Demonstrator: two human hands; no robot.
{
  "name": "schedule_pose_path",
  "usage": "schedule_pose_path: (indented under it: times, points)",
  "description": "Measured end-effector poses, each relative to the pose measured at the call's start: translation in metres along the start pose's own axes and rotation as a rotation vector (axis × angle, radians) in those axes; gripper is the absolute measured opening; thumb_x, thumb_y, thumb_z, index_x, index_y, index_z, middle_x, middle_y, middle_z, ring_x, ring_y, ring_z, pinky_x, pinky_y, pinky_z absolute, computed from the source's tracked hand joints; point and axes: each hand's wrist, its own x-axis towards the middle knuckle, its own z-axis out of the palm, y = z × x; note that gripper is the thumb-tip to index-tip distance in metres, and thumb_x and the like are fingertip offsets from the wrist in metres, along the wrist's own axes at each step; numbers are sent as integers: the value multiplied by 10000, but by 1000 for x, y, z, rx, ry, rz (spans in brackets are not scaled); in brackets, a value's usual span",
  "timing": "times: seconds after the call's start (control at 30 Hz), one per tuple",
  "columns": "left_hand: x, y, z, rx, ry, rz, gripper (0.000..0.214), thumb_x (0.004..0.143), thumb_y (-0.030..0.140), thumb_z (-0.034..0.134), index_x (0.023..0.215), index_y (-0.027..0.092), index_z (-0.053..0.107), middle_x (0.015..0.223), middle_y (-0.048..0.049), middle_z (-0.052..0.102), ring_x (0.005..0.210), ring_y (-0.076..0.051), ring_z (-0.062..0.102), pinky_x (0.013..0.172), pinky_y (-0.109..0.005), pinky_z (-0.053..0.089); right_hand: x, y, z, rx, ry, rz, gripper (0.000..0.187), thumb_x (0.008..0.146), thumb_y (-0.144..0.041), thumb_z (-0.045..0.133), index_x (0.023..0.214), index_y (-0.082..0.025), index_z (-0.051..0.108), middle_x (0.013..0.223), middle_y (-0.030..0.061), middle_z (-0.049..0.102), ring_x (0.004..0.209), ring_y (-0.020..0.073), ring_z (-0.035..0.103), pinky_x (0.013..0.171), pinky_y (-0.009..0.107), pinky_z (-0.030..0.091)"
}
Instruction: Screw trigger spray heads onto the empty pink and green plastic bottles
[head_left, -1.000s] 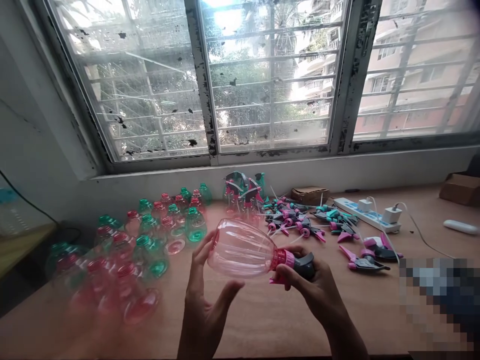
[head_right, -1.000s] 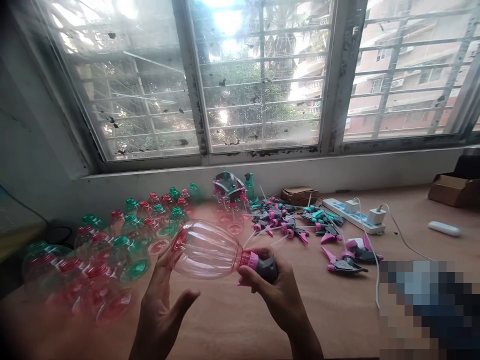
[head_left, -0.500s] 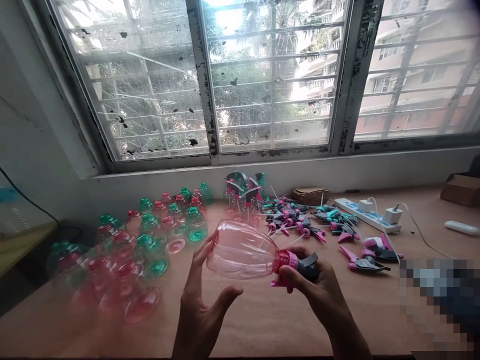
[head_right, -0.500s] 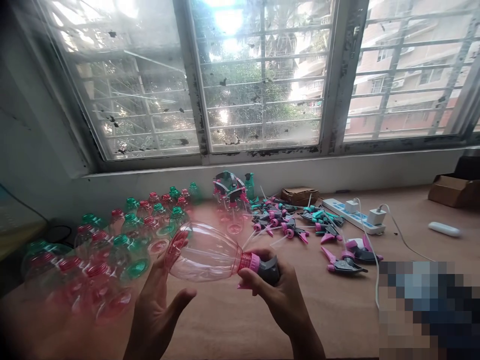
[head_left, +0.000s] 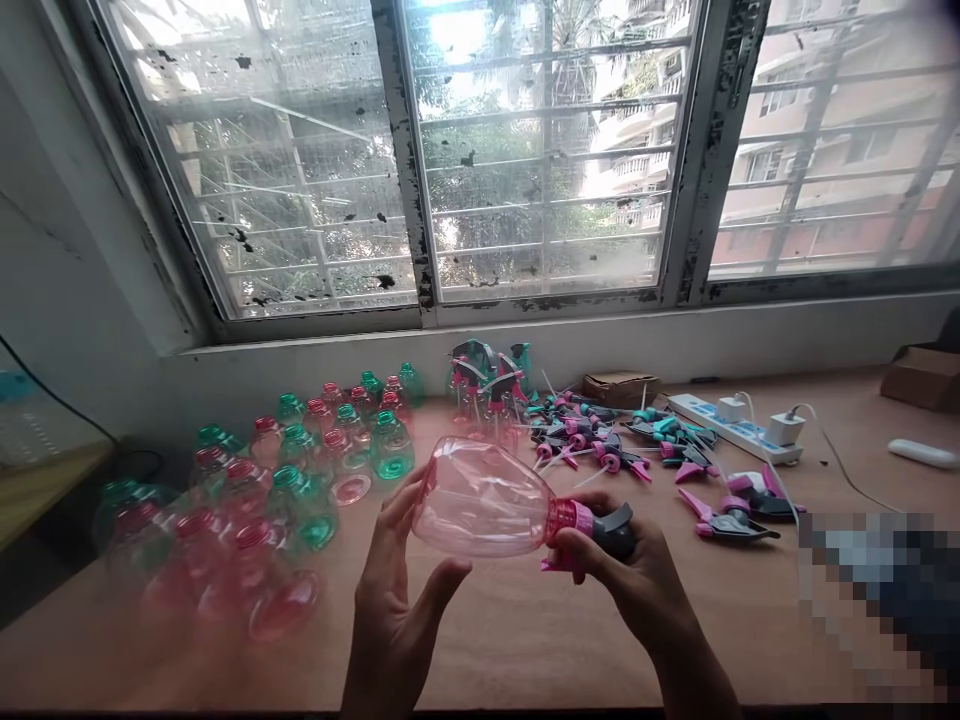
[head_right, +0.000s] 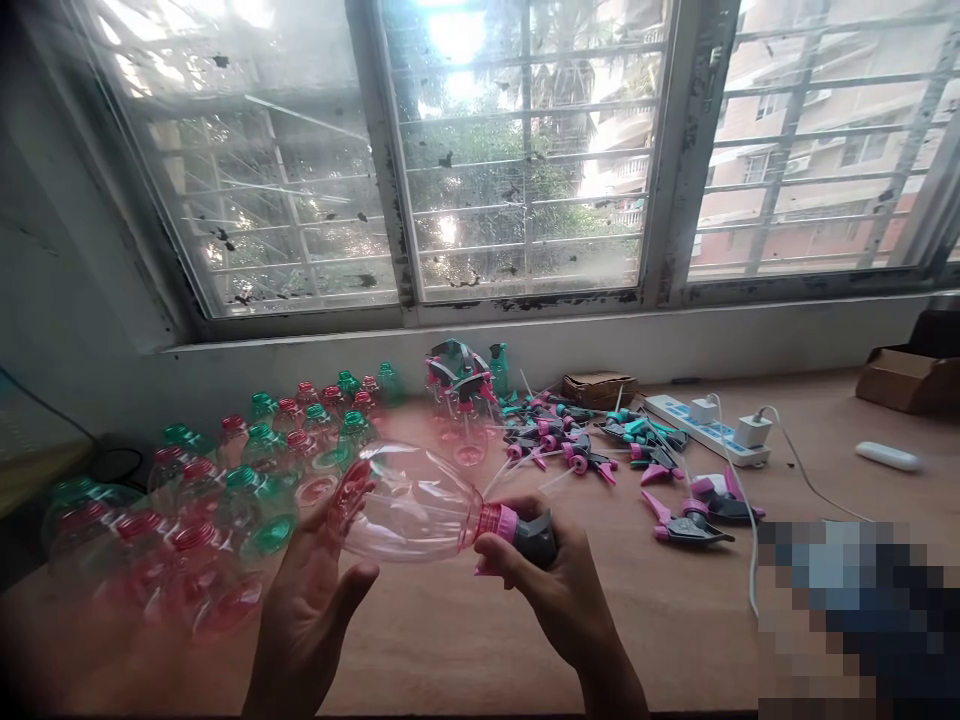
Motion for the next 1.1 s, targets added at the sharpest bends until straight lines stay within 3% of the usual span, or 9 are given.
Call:
schedule_pose_path:
  times: [0.13,0.27,0.43,0.53,0.63,0.87,1.1]
  points:
    - [1,-1,4,-95,39,-40,525,909,398,751,1395,313,571,1536,-93,572,1458,-323,496,1212,-498,410,0,1,0,1,-10,-20,317,772,-395,909,943,-179,753,683,17,741,577,172,705,489,212,514]
    - [3,5,1,-32,-36,25,495,935,341,721,1411,361,585,1581,-41,528,1508,-313,420,1221,-471,405,3,4,-3,77,-48,-9,319,797,-408,889,962,-188,727,656,20,760,569,185,729,479,211,523]
    - [-1,4,-5,57,-97,8,643,899,370,760,1485,390,497,1621,-29,470,1551,-321,334,1255,-491,340,2,5,-5,58,-33,-1,334,793,-410,893,968,-184,721,664,18,755,579,185,731,481,212,526]
    - [-3,3,-1,57,-60,-20,666,879,467,761,1478,339,498,1601,-69,487,1531,-341,370,1250,-514,340,-1,1,-3,6,-44,2,332,780,-399,905,963,-173,745,681,15,739,585,169,713,489,208,522]
    - [0,5,4,106,-1,-51,598,900,456,740,1437,314,521,1539,-85,548,1489,-331,438,1243,-537,337,-1,0,-1,3,-52,4,317,781,-391,905,948,-170,750,690,20,746,581,164,716,488,203,519]
    - [4,1,-3,239,-12,92,517,941,364,697,1426,403,523,1520,-22,548,1469,-291,461,1227,-489,377,4,7,-3,115,-86,37,337,795,-440,885,924,-177,716,616,23,760,548,171,721,471,198,516]
    - [0,0,-3,105,-17,-15,611,888,502,739,1438,364,512,1554,-66,518,1480,-351,432,1235,-580,326,2,7,-2,17,-93,36,341,784,-397,907,973,-175,732,669,16,764,577,166,724,500,204,524]
